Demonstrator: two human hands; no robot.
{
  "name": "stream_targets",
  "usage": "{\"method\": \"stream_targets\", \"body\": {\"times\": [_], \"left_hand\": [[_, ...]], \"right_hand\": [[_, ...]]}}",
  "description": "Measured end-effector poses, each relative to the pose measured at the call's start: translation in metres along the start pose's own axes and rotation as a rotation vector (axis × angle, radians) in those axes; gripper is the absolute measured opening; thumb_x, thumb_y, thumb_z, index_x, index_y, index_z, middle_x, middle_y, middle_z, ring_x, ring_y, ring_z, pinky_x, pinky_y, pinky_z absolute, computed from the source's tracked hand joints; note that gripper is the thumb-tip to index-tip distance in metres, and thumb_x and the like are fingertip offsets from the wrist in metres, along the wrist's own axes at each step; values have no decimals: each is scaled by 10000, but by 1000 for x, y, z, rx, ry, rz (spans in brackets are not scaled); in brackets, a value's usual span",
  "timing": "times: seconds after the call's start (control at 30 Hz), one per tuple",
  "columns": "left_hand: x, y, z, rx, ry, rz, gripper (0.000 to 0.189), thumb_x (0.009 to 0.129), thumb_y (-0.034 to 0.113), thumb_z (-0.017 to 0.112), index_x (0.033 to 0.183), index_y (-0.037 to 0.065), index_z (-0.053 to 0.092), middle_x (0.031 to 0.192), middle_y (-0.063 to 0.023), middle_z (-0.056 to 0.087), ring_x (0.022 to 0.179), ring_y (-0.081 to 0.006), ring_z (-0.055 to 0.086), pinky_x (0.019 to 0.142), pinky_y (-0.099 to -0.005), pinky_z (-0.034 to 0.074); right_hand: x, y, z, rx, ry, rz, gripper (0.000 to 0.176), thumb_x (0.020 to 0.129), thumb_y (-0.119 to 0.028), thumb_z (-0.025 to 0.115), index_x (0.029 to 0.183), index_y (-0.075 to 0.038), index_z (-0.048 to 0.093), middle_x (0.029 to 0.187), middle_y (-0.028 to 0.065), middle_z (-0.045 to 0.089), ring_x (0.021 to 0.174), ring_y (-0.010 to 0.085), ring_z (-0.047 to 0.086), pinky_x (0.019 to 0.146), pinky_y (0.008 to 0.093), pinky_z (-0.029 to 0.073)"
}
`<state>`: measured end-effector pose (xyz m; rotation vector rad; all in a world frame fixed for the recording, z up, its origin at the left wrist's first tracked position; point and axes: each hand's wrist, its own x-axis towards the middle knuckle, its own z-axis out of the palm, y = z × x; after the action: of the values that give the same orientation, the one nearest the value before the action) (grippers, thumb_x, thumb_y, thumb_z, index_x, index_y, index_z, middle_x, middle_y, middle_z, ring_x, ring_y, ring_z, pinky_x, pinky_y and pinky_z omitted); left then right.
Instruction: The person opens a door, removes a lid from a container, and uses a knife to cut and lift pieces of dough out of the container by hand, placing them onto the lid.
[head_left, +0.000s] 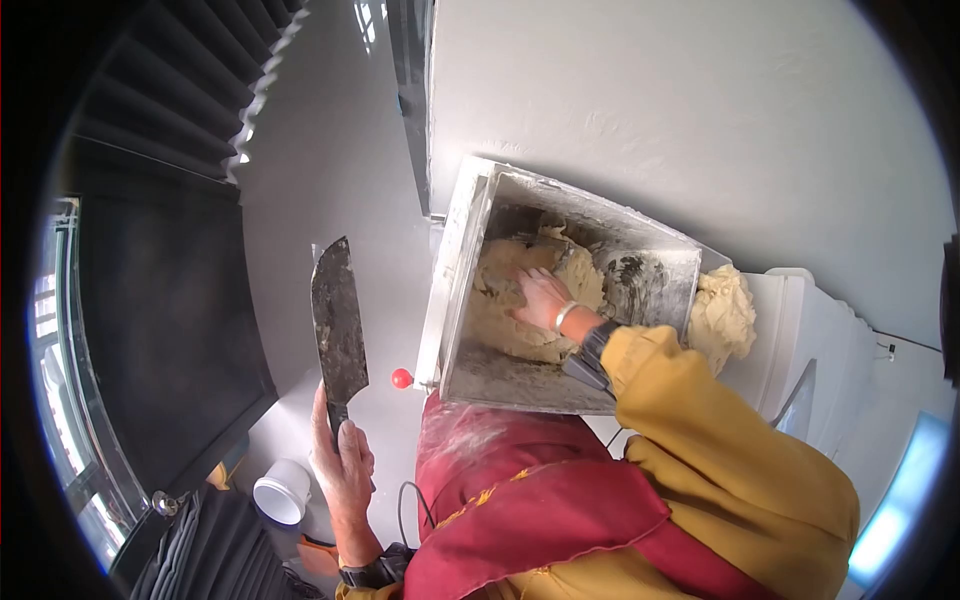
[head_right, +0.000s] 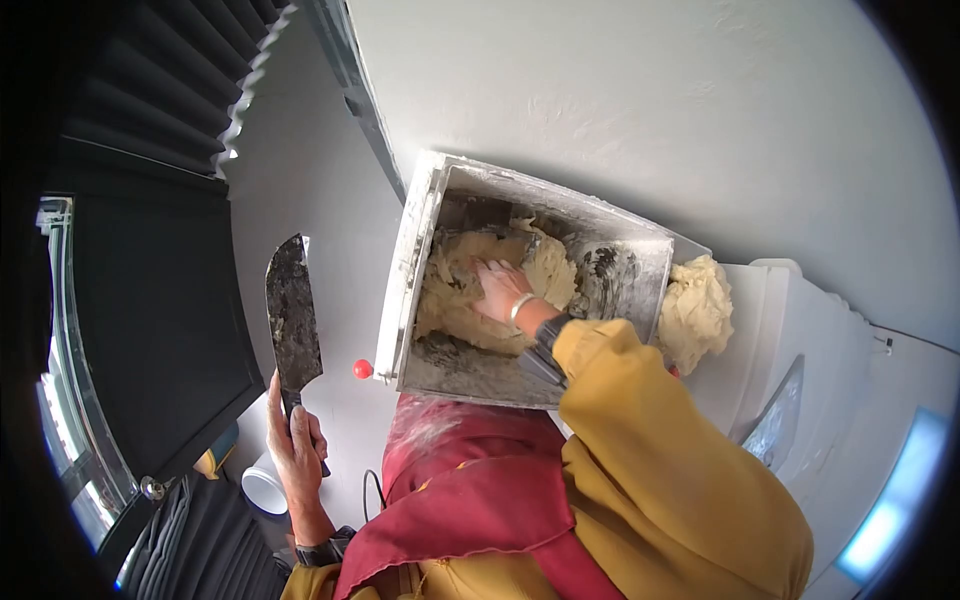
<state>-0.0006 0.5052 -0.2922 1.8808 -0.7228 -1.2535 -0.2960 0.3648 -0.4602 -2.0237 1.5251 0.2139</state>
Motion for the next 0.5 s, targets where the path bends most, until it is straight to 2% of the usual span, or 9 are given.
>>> {"method": "stream_targets", "body": {"times": [0.1, 0.2, 0.3, 0.4, 0.5], "left_hand": [[-3, -6, 1, 29, -1, -30, 483, 903, 51, 410, 1381, 73, 340, 576, 35, 407, 437, -19, 334, 379, -174, 275], [-8, -11, 4, 78, -3, -46, 488, 896, 39, 406, 1379, 75, 345, 577, 34, 411, 440, -20, 335, 381, -175, 277], [-16, -21, 4, 97, -10, -66, 496, 884, 25, 398, 1375, 76, 352, 578, 31, 415, 442, -21, 337, 383, -178, 281], [-17, -25, 5, 73, -10, -74, 505, 873, 13, 389, 1373, 77, 357, 577, 28, 416, 443, -21, 340, 384, -180, 284], [-23, -25, 4, 80, -11, -66, 509, 868, 11, 385, 1372, 78, 358, 577, 26, 419, 442, -21, 340, 384, -181, 284]], "right_hand": [[38, 25, 50, 130, 44, -217, 451, 799, -232, 566, 1210, -55, 502, 1205, 186, 509, 1140, 330, 459, 947, 418, 382], [70, 38, 85, 8, -284, -206, 373, 821, -252, 533, 1128, -41, 551, 1188, 182, 521, 1124, 335, 467, 933, 426, 393], [52, 34, 98, 133, -64, 17, 343, 849, -264, 494, 1072, -14, 569, 1202, 183, 515, 1113, 349, 479, 919, 421, 404], [25, 23, 101, 32, 115, -16, 365, 869, -280, 466, 1074, 7, 560, 1186, 209, 520, 1083, 367, 506, 895, 418, 416], [3, 10, 98, 200, -132, 188, 386, 874, -294, 462, 1077, 22, 552, 1153, 227, 535, 1023, 385, 535, 877, 420, 422]]}}
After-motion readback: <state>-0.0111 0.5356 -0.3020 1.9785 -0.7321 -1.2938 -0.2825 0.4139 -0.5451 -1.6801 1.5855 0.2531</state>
